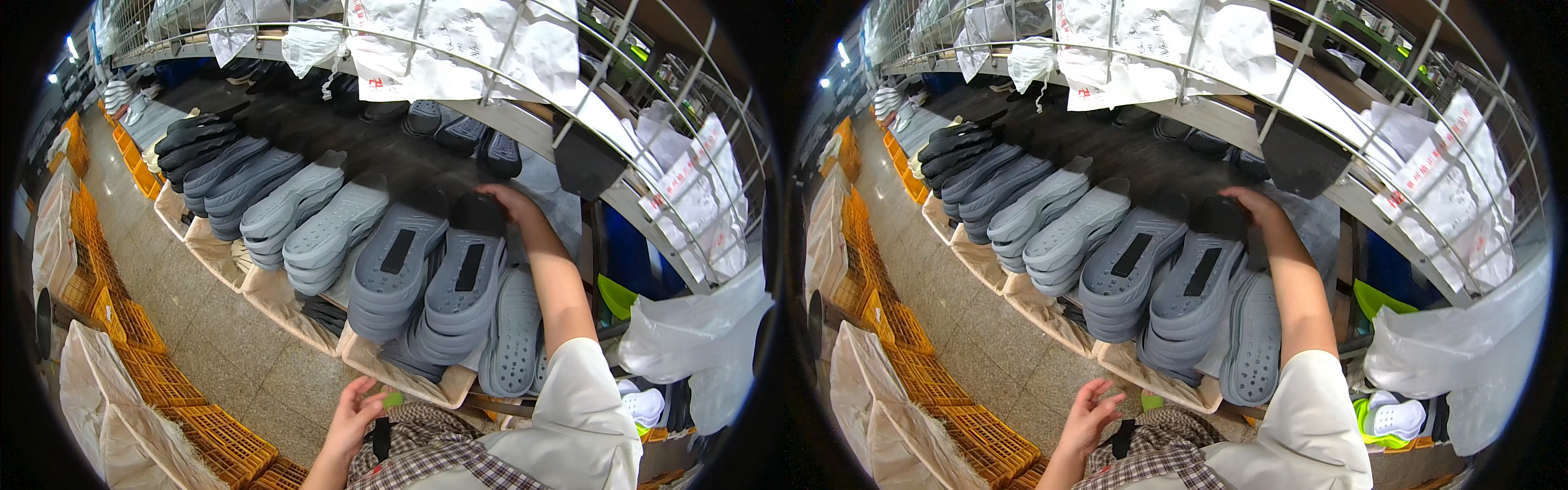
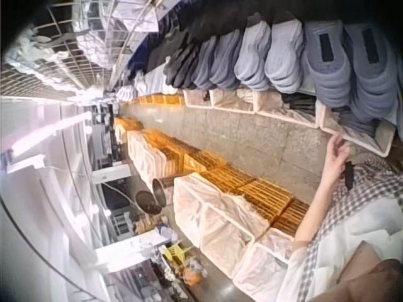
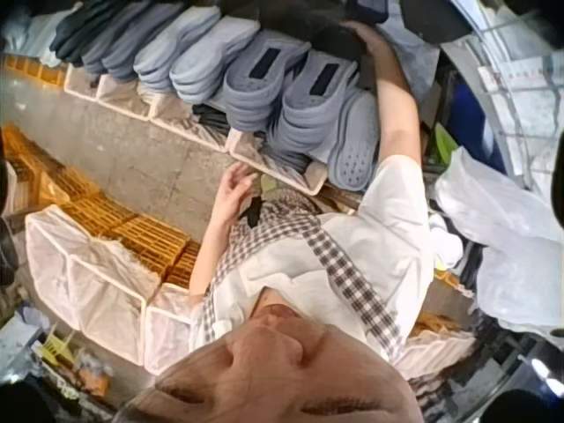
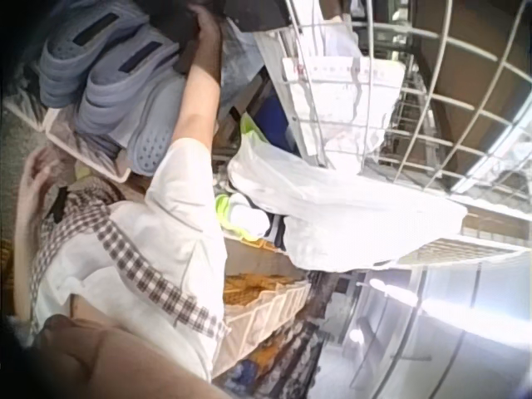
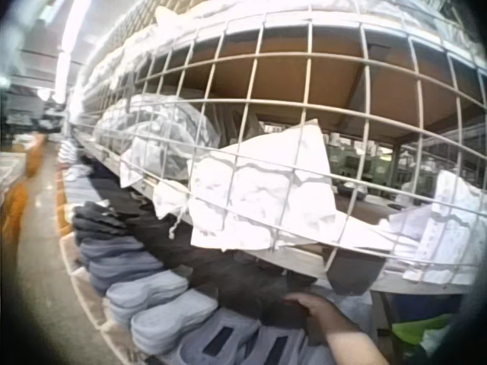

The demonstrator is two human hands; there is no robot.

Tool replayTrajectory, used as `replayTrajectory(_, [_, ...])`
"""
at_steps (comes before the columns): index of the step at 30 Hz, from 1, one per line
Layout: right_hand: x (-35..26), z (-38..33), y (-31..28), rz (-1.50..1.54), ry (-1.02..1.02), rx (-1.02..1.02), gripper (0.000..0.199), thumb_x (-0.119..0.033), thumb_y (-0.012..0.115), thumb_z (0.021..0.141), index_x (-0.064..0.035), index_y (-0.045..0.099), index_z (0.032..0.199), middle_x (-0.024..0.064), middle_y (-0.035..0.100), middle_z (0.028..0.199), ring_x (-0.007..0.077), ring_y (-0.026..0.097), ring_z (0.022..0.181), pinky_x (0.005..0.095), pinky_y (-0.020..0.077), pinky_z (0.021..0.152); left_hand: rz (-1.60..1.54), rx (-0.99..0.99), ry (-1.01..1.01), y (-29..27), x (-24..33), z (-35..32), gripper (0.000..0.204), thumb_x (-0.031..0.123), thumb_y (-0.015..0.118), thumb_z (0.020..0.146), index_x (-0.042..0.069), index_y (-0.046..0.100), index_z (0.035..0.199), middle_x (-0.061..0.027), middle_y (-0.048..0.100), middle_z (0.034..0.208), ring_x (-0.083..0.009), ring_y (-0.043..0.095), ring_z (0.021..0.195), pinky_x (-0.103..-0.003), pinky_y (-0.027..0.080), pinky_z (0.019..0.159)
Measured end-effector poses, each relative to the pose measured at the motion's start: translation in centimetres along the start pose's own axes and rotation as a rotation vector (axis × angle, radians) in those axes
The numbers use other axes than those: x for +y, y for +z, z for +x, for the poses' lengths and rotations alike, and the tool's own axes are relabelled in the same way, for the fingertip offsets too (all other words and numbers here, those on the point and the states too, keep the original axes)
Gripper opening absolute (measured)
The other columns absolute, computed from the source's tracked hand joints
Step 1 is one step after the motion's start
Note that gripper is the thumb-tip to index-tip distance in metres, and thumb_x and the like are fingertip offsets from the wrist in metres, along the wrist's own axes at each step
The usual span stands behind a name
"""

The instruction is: The person picks up black and gray slippers from a metal pot and from a white sack, then places them into yellow crates and onto shelves. The person repeatedly handles the slippers, turning them over and stacking them in the designated containers.

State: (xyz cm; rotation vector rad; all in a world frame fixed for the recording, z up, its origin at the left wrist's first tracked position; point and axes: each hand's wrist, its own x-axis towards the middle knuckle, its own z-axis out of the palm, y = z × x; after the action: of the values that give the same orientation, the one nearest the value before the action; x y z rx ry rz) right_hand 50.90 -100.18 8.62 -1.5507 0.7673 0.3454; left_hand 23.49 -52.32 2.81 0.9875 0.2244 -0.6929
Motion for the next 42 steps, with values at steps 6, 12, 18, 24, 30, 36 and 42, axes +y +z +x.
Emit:
replayTrajectory(6, [1.2, -1.6, -0.8, -0.458, -0.081, -0.098, 0.071, -0.035, 0.073, 0.069, -0.0212, 0.048, 0.134, 0.0061, 0.05, 0.133, 0.0235, 0.047, 0.119, 0.0479, 0.0393, 0.093, -0.198, -0.148, -0.103, 4.3, -1.6, 5.9, 0.095, 0.015, 0.064, 0.088, 0.015, -0.011, 0.147, -0.0155, 0.007, 0.151, -0.0296, 0.028, 0.134, -0.043, 0.04, 0.101])
replayTrajectory(12, [2.8, -7.0, 0.3, -0.467, 0.155, -0.06, 0.08, -0.016, 0.075, 0.062, -0.0102, 0.044, 0.136, 0.0127, 0.043, 0.138, 0.0285, 0.042, 0.125, 0.0438, 0.0373, 0.1, -0.528, -0.345, -0.011, 3.7, -3.1, 6.3, 0.091, 0.03, 0.069, 0.084, 0.022, 0.003, 0.146, -0.0097, 0.021, 0.146, -0.0258, 0.032, 0.132, -0.047, 0.039, 0.101])
replayTrajectory(18, [3.7, -15.1, 4.6, -0.375, 0.122, -0.367, 0.06, -0.008, 0.074, 0.063, 0.004, 0.055, 0.118, 0.0141, 0.064, 0.107, 0.0227, 0.063, 0.095, 0.0354, 0.0508, 0.086, -0.474, -0.374, 0.123, -0.8, -5.3, 0.0, 0.101, 0.033, 0.079, 0.073, 0.017, 0.011, 0.145, -0.0088, 0.028, 0.142, -0.0236, 0.033, 0.131, -0.042, 0.034, 0.105])
replayTrajectory(24, [5.6, -23.6, 15.3, -0.424, 0.065, -0.352, 0.063, -0.009, 0.076, 0.062, 0.004, 0.053, 0.12, 0.0116, 0.065, 0.103, 0.0203, 0.064, 0.09, 0.0335, 0.0511, 0.085, -0.284, -0.296, 0.366, -8.2, -7.1, -8.9, 0.108, 0.03, 0.083, 0.069, 0.009, 0.01, 0.146, -0.0108, 0.027, 0.145, -0.0226, 0.027, 0.134, -0.037, 0.023, 0.111])
replayTrajectory(30, [10.8, -28.0, 29.3, -0.647, 0.151, -0.317, 0.113, -0.008, 0.082, 0.061, 0.009, 0.006, 0.144, 0.0225, 0.051, 0.128, 0.0308, 0.047, 0.121, 0.0438, 0.0352, 0.104, -0.403, -0.095, 0.384, -19.0, -4.9, -21.2, 0.112, 0.061, 0.073, 0.065, 0.011, 0.013, 0.145, -0.0103, 0.026, 0.144, -0.0253, 0.029, 0.133, -0.04, 0.028, 0.108])
replayTrajectory(36, [18.6, -33.0, 44.3, -0.415, 0.452, -0.961, 0.069, -0.004, 0.075, 0.068, 0.0055, 0.043, 0.129, 0.0185, 0.057, 0.121, 0.0296, 0.058, 0.109, 0.0432, 0.0439, 0.099, -0.374, 0.179, 0.431, -28.9, -4.0, -33.9, 0.071, 0.051, 0.052, 0.09, 0.017, 0.019, 0.144, -0.0092, 0.031, 0.143, -0.0289, 0.036, 0.13, -0.05, 0.043, 0.095])
replayTrajectory(42, [24.6, -36.2, 56.7, -0.227, 0.42, -1.003, 0.065, -0.009, 0.073, 0.071, 0.0034, 0.045, 0.128, 0.0157, 0.058, 0.119, 0.0273, 0.059, 0.107, 0.0415, 0.0459, 0.097, -0.748, 0.453, 0.823, -35.4, -3.2, -39.4, 0.057, 0.053, 0.028, 0.097, 0.014, 0.028, 0.139, -0.0115, 0.043, 0.136, -0.0279, 0.046, 0.122, -0.044, 0.043, 0.094])
